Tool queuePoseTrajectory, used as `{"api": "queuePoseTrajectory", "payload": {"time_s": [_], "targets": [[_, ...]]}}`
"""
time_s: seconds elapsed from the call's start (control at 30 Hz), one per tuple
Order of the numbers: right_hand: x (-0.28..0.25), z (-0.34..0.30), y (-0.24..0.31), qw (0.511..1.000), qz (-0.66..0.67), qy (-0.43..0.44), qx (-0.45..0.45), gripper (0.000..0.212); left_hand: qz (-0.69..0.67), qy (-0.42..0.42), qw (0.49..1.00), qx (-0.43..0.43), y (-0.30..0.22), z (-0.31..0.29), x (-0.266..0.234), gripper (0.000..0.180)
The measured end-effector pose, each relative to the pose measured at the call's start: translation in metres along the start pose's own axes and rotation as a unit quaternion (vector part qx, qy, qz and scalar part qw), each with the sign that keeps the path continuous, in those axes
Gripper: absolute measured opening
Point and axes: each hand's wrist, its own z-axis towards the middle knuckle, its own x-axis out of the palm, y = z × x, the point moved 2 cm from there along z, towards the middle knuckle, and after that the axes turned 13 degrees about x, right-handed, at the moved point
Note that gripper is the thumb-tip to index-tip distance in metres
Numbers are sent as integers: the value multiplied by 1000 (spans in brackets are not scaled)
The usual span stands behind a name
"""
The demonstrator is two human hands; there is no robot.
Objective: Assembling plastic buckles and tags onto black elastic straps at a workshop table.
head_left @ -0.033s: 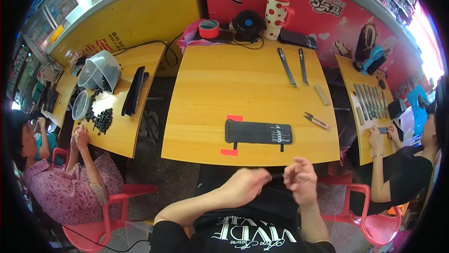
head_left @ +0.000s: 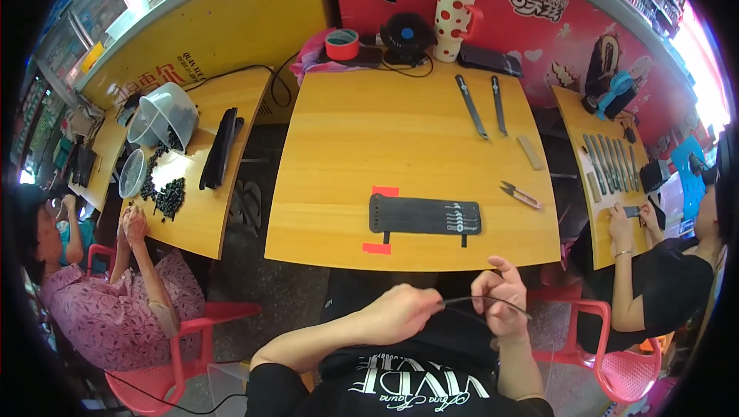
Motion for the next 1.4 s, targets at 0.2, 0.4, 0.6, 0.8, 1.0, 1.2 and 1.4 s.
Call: {"api": "queuePoseTrajectory", "payload": {"time_s": [0.2, 0.4, 0.6, 0.8, 1.0, 1.2, 1.4], "targets": [[-22, -21, -1, 970, -182, -159, -14, 8, -98, 11, 990, -102, -6, -4, -8, 15], [-19, 2, 3, 967, -196, -157, -48, 11, -113, -249, 961, -44, 23, -23, -29, 6], [-21, 25, 0, 955, -156, -248, -47, 7, -240, -371, 890, -117, 41, -24, -38, 11], [-25, 41, 3, 923, -275, -237, -127, 12, -239, -454, 855, -79, 53, -21, -44, 12], [-24, 59, 2, 913, -290, -260, -118, 15, -123, -490, 859, -81, 67, -21, -48, 10], [-34, 64, 1, 873, -384, -248, -168, 15, -143, -508, 845, -89, 72, -16, -50, 9], [-38, 61, 0, 861, -387, -284, -167, 14, -142, -540, 826, -79, 71, -8, -46, 18]]}}
